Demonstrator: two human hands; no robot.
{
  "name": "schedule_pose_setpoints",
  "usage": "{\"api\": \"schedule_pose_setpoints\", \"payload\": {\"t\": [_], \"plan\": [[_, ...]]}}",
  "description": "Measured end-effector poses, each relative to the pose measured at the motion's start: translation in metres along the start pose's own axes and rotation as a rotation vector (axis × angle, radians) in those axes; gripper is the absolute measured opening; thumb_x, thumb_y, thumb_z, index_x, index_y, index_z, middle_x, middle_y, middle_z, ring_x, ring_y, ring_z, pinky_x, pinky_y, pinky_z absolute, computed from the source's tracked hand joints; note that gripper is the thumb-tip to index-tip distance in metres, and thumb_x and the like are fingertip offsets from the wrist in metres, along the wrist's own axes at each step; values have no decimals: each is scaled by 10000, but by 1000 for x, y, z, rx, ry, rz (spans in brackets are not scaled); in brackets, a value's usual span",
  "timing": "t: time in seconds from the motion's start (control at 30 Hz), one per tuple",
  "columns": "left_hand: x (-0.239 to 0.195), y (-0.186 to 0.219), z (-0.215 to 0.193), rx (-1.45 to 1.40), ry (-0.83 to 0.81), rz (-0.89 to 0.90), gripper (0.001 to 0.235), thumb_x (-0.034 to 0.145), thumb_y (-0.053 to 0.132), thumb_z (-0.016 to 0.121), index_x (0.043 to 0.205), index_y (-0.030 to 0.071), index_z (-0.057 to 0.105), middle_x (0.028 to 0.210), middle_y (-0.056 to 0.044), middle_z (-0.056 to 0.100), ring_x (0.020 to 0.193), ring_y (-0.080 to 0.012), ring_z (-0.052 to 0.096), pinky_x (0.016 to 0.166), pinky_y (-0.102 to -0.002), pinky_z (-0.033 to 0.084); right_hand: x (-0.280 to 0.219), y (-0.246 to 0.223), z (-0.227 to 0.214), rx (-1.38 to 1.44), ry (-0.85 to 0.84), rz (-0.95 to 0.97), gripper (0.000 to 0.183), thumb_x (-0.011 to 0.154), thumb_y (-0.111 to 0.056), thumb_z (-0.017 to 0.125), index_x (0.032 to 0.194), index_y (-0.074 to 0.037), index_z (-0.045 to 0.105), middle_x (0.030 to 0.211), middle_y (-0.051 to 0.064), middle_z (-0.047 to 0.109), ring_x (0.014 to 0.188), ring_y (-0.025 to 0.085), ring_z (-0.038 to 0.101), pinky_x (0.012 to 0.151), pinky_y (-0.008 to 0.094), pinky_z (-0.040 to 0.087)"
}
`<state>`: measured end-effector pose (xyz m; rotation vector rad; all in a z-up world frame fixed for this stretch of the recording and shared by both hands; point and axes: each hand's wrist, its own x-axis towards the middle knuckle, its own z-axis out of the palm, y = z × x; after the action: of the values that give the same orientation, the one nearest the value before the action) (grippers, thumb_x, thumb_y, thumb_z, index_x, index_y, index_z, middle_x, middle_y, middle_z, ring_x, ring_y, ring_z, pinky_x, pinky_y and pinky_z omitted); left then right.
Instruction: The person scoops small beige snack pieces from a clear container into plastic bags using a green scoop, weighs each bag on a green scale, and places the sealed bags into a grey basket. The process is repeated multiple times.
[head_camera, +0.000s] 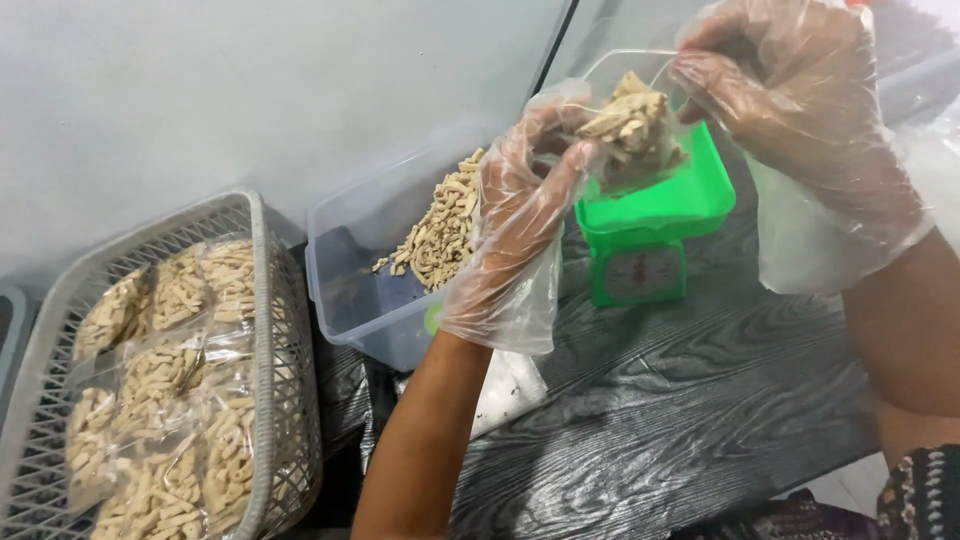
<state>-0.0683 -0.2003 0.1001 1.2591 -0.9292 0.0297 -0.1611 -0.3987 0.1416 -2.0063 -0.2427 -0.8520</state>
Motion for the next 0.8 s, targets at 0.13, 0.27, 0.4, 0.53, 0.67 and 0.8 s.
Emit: {"api": "schedule_pose_setpoints", "payload": {"t": [0.13, 0.27, 0.4, 0.53, 0.67, 0.8], "plan": [[9, -21, 6, 291, 48, 169, 145, 975, 204, 649, 1083, 128, 707, 1070, -46, 735, 880, -160, 724, 728, -268, 639, -16, 21, -7, -179, 34, -138, 108, 1196, 104, 674, 1103, 67, 633, 984, 161, 682, 846, 215, 717, 761, 275, 547], [0, -51, 11, 343, -7, 314, 92, 1009, 94, 592, 973, 53, 666, 960, -115, 724, 825, -203, 736, 710, -272, 647, -40, 55, -7, -364, 64, -190, 111, 1069, 61, 668, 1029, -40, 693, 1000, 72, 718, 939, 191, 681, 914, 332, 513], [-18, -65, 17, 495, 10, 322, 134, 947, 6, 613, 833, 75, 599, 884, -109, 710, 833, -226, 713, 724, -321, 628, -68, 91, -3, -427, 92, -179, 62, 1043, 23, 710, 1039, -38, 712, 1018, 80, 733, 943, 222, 690, 914, 359, 512], [-35, -74, 15, 679, -11, 449, 43, 959, 41, 667, 984, 69, 647, 1000, -119, 728, 927, -273, 722, 868, -402, 595, -85, 89, -3, -484, 46, -302, 65, 1021, -29, 760, 999, -45, 700, 1003, 106, 739, 945, 294, 692, 909, 427, 509], [-46, -76, 10, 789, -65, 463, 175, 930, 62, 707, 1095, 90, 655, 1114, -160, 687, 1050, -339, 670, 976, -470, 542, -96, 104, 2, -471, 11, -399, 84, 939, 22, 766, 967, -21, 700, 1019, 130, 742, 1004, 335, 716, 998, 460, 511], [-52, -82, 0, 764, -125, 413, 281, 982, 165, 642, 1254, 106, 605, 1259, -164, 640, 1197, -349, 612, 1082, -500, 486, -102, 101, -2, -510, -20, -356, 108, 968, -31, 761, 1049, -19, 691, 1063, 111, 730, 1066, 334, 695, 1010, 467, 479]]}}
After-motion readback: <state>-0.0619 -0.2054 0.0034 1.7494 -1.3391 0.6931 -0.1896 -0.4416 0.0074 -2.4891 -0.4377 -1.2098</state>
